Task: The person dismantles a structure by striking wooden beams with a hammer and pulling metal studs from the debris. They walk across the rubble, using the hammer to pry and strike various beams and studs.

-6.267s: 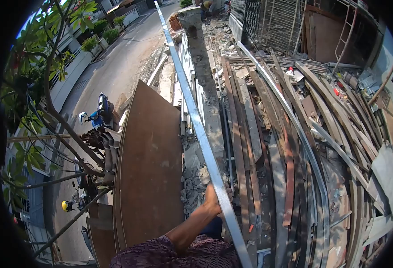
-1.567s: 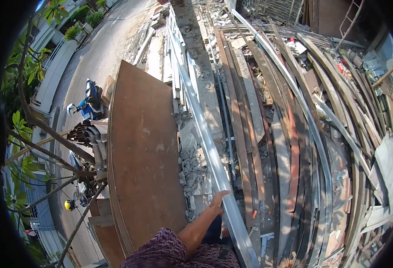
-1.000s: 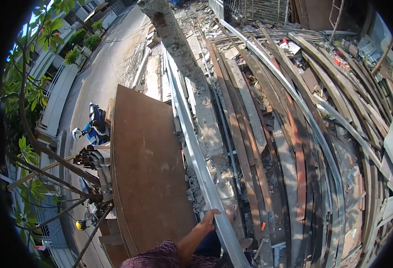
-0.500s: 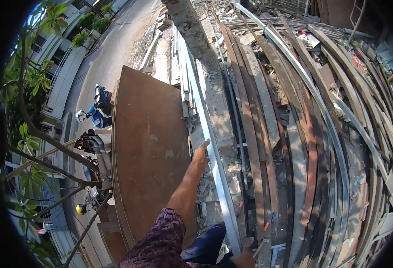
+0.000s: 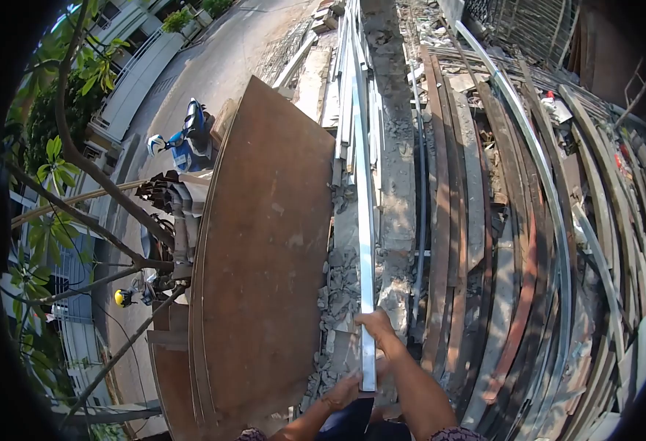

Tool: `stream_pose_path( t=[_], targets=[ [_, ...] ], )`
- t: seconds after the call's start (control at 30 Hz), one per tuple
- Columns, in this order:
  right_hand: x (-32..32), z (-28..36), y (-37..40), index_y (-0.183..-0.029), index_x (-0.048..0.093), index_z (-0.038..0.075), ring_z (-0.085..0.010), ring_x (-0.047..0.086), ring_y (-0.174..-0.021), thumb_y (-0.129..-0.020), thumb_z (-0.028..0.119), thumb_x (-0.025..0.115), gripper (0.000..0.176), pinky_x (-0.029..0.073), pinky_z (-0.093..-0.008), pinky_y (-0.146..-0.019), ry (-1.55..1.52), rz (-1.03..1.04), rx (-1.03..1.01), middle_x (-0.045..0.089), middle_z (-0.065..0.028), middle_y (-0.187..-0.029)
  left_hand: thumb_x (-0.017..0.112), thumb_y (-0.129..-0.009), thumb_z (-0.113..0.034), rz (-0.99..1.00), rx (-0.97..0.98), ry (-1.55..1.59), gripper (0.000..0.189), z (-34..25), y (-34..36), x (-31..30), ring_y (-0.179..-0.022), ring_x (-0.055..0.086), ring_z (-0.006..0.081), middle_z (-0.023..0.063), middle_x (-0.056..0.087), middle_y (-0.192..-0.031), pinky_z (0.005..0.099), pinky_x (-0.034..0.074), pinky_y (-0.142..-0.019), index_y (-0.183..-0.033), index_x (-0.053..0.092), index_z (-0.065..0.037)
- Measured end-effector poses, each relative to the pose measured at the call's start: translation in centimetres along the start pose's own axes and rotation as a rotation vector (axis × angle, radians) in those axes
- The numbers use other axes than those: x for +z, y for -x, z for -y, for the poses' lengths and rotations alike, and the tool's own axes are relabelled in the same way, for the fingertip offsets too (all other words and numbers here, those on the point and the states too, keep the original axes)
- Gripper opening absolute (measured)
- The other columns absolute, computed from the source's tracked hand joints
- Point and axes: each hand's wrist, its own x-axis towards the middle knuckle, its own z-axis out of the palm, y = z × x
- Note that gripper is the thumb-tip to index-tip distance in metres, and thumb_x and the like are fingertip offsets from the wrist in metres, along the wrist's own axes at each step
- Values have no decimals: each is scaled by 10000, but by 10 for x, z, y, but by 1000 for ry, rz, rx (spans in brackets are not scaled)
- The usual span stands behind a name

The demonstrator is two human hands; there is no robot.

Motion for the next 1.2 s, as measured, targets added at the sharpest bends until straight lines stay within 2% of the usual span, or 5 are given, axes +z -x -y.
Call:
stream_pose_path(
  t=[0.33, 0.83, 0.93, 1.03, 1.2],
  targets=[
    [28, 16, 4, -1321, 457, -69, -289, 591, -1078, -715, 470, 757, 865, 466, -359, -897, 342, -122, 12, 626, -228, -1115, 754, -790, -416, -476, 89, -629, 573, -31, -12, -25, -767, 629, 166, 96, 656, -876, 310, 511, -697, -1079, 569, 42],
    [-142, -174, 87, -1017, 659, -21, -184, 654, -747, -783, 206, 712, 331, 517, -329, -650, 346, -309, 310, 686, -124, -879, 711, -661, -685, -737, 332, -835, 828, -366, -216, -24, -1031, 636, 373, 292, 660, -1039, 403, 500, -853, -885, 684, 112],
    [-160, -187, 95, -1036, 659, -39, -191, 670, -729, -760, 203, 717, 371, 518, -322, -650, 573, -236, 168, 691, -142, -861, 670, -795, -517, -1369, 593, -940, 701, -435, -227, 55, -1185, 548, 338, 190, 590, -1241, 632, 310, -1025, -1229, 547, 19],
    [-148, -170, 115, -1075, 654, -35, -202, 685, -747, -761, 201, 714, 398, 525, -313, -670, 543, -378, 189, 699, -146, -855, 656, -871, -328, -893, 1148, -932, 582, -426, -245, 31, -1204, 534, 361, 227, 558, -1288, 439, 382, -1053, -1284, 505, 53],
    [-144, -241, 125, -1121, 656, 34, -308, 684, -904, -773, 344, 684, 467, 513, -379, -832, 515, -396, 143, 692, -188, -991, 621, -893, -267, -433, 562, -907, 470, -224, -225, -75, -1141, 599, 300, 233, 626, -1194, 355, 457, -966, -1238, 569, 48]
  ],
)
